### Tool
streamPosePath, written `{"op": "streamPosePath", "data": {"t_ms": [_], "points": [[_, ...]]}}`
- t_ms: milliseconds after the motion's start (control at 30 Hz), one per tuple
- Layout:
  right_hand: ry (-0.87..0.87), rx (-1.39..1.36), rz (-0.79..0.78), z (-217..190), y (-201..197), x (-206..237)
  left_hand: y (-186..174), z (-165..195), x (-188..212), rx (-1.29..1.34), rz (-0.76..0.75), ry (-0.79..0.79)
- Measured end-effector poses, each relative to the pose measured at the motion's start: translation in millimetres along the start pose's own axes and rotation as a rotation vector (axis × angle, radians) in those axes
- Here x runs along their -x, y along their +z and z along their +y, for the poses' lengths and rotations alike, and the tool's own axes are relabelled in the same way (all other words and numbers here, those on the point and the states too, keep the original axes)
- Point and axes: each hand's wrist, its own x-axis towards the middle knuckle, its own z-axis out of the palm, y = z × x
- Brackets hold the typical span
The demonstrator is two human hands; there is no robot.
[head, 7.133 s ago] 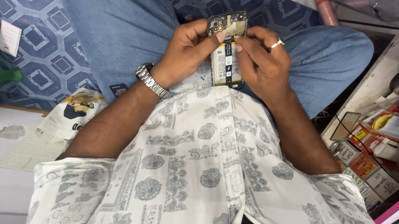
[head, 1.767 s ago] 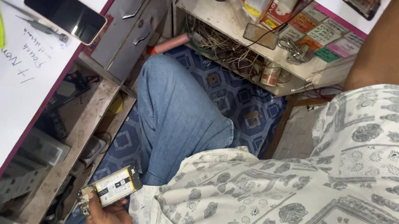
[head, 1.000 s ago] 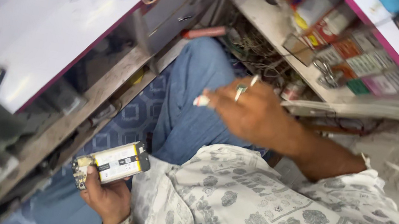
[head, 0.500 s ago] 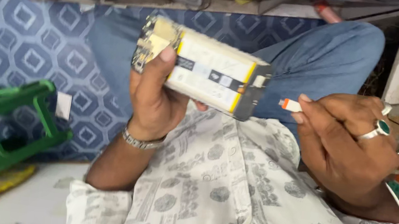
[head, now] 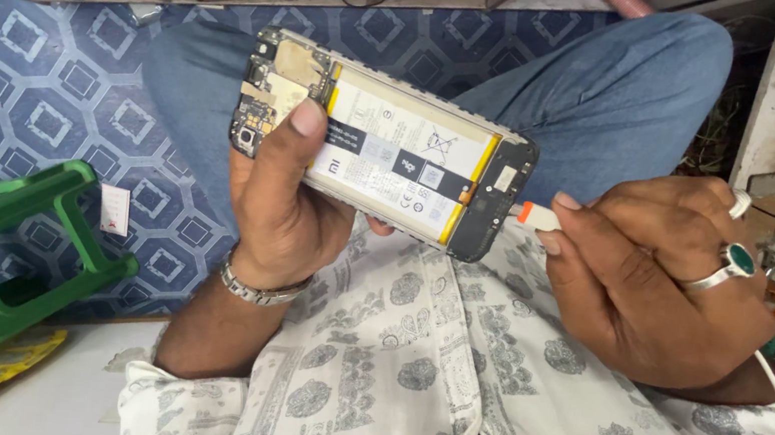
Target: The person sits on the floor and uses a blue electric screwdriver to unscrew the back cover of a smartphone. They then pry the cover off, lift out the internal assembly, and use a small tool to work around the battery inside the opened phone.
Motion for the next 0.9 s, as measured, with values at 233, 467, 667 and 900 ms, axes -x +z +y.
{"op": "streamPosePath", "data": {"t_ms": [233,467,667,900], "points": [[0.037,-0.012,-0.009,-1.8,-3.2,0.2,4.1,0.9,-1.8,-0.028,-0.008,0.012],[0.042,-0.023,-0.007,2.1,0.0,5.5,5.1,-0.5,1.0,-0.056,-0.008,0.047],[0.085,-0.096,0.059,5.9,7.5,7.8,6.0,-0.3,0.8,-0.051,-0.012,0.041],[0.134,-0.134,0.046,5.2,6.7,7.7,10.4,-0.5,-1.2,-0.064,0.015,0.060]]}}
